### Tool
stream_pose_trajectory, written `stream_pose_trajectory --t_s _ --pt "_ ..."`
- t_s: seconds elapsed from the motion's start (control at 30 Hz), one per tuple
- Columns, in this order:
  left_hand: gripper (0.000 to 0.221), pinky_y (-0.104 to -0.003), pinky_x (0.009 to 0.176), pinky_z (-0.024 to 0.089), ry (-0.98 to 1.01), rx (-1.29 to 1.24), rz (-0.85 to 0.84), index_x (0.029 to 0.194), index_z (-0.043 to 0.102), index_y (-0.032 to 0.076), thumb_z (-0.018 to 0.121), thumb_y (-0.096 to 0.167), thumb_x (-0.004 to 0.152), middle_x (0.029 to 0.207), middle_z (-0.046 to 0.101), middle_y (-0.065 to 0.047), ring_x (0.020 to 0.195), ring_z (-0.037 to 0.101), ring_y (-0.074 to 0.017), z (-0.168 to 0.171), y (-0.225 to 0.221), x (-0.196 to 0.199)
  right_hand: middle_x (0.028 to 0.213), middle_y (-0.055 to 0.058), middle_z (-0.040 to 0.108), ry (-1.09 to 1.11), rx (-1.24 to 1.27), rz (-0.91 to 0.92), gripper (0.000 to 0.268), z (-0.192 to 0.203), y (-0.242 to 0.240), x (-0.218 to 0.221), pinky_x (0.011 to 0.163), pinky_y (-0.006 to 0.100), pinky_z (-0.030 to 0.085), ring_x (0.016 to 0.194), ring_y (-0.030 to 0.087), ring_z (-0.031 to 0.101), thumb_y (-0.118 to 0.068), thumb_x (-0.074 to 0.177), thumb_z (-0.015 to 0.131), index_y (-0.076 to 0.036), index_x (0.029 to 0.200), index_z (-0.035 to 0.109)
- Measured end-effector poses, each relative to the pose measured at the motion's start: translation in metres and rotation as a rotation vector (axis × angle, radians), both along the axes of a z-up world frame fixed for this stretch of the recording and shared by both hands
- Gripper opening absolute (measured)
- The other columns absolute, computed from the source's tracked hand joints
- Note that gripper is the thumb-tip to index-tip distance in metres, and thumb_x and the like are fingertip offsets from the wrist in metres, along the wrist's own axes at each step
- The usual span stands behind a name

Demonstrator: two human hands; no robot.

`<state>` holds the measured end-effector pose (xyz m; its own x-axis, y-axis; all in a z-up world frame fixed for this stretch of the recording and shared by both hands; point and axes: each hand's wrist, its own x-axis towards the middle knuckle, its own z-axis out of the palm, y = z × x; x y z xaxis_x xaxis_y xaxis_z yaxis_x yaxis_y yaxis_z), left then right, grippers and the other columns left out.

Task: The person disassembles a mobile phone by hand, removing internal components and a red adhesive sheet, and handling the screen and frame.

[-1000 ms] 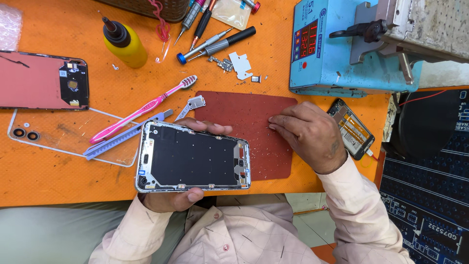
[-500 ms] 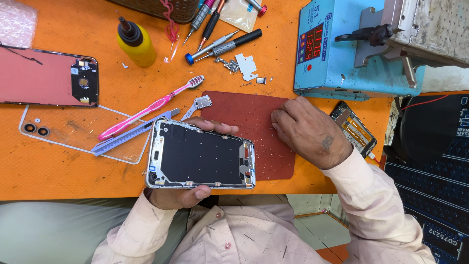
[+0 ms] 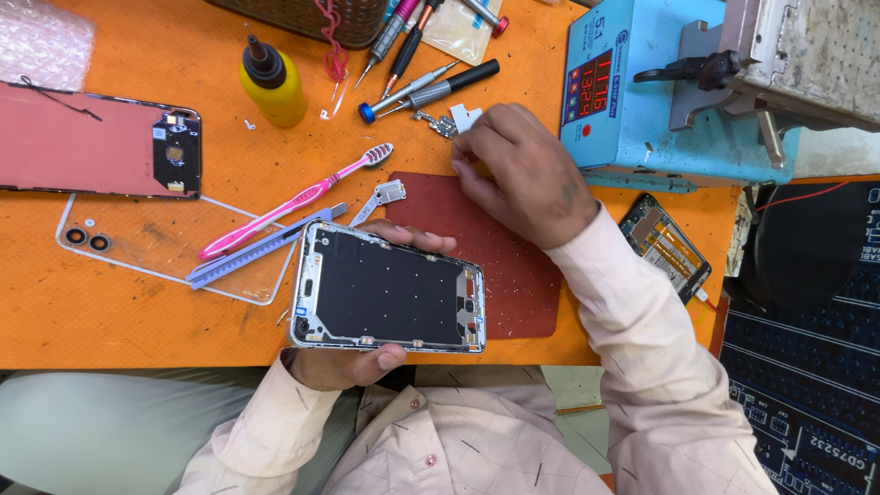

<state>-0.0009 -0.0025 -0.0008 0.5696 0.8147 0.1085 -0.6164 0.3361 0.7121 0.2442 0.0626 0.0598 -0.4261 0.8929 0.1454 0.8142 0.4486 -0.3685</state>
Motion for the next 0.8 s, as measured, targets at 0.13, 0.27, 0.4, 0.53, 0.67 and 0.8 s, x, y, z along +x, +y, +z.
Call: stream_pose_trajectory --t_s 0.13,0.27,0.4,0.53,0.67,0.8 --pt "0.078 -0.049 0.123 0.051 0.011 0.03 0.027 0.149 0.04 0.007 0.083 0.039 0.093 0.142 0.056 -0.015 0.144 0.055 -0.0319 -0.002 -0.002 0.002 0.097 0.014 0.058 -0.086 -0.024 0.011 0.013 -0.009 0.011 -0.004 0.079 0.043 0.051 0.093 0.034 0.06 -0.008 0.093 0.077 -0.002 0.102 0.07" --pt "0.078 -0.049 0.122 0.051 0.019 0.04 0.024 0.149 0.041 0.007 0.084 0.039 0.092 0.142 0.056 -0.015 0.144 0.055 -0.0316 -0.004 -0.002 0.001 0.098 0.012 0.061 -0.088 -0.038 -0.008 0.014 -0.011 0.01 -0.001 0.08 0.041 0.052 0.093 0.031 0.062 -0.01 0.095 0.078 -0.002 0.105 0.073" --pt "0.078 -0.049 0.123 0.05 0.01 0.034 0.023 0.148 0.04 0.007 0.084 0.04 0.093 0.145 0.056 -0.015 0.144 0.055 -0.0322 -0.003 -0.001 0.002 0.095 0.01 0.064 -0.025 -0.003 -0.058 0.013 -0.003 0.006 0.003 0.074 0.04 0.053 0.087 0.029 0.066 -0.011 0.092 0.08 -0.004 0.1 0.073" --pt "0.079 -0.051 0.121 0.052 0.014 -0.009 0.012 0.147 0.041 0.006 0.085 0.04 0.092 0.147 0.056 -0.016 0.144 0.055 -0.0338 -0.001 -0.002 -0.001 0.093 0.01 0.065 0.021 -0.074 -0.163 0.013 0.016 -0.027 0.02 0.068 0.036 0.054 0.077 0.025 0.067 -0.009 0.092 0.081 -0.003 0.098 0.072" --pt "0.078 -0.051 0.121 0.052 0.003 -0.002 0.021 0.148 0.042 0.007 0.085 0.039 0.092 0.142 0.055 -0.016 0.143 0.055 -0.0334 -0.002 -0.002 -0.001 0.097 0.008 0.071 -0.079 -0.089 -0.111 0.014 0.026 -0.062 0.038 0.075 0.035 0.056 0.086 0.025 0.071 -0.009 0.087 0.081 -0.007 0.1 0.077" --pt "0.078 -0.051 0.12 0.053 0.013 -0.009 0.012 0.147 0.042 0.006 0.086 0.039 0.091 0.142 0.055 -0.017 0.143 0.055 -0.0344 -0.001 -0.001 -0.001 0.099 0.006 0.074 -0.132 -0.103 -0.113 0.018 0.017 -0.082 0.042 0.074 0.036 0.057 0.088 0.024 0.071 -0.009 0.083 0.079 -0.009 0.102 0.079"
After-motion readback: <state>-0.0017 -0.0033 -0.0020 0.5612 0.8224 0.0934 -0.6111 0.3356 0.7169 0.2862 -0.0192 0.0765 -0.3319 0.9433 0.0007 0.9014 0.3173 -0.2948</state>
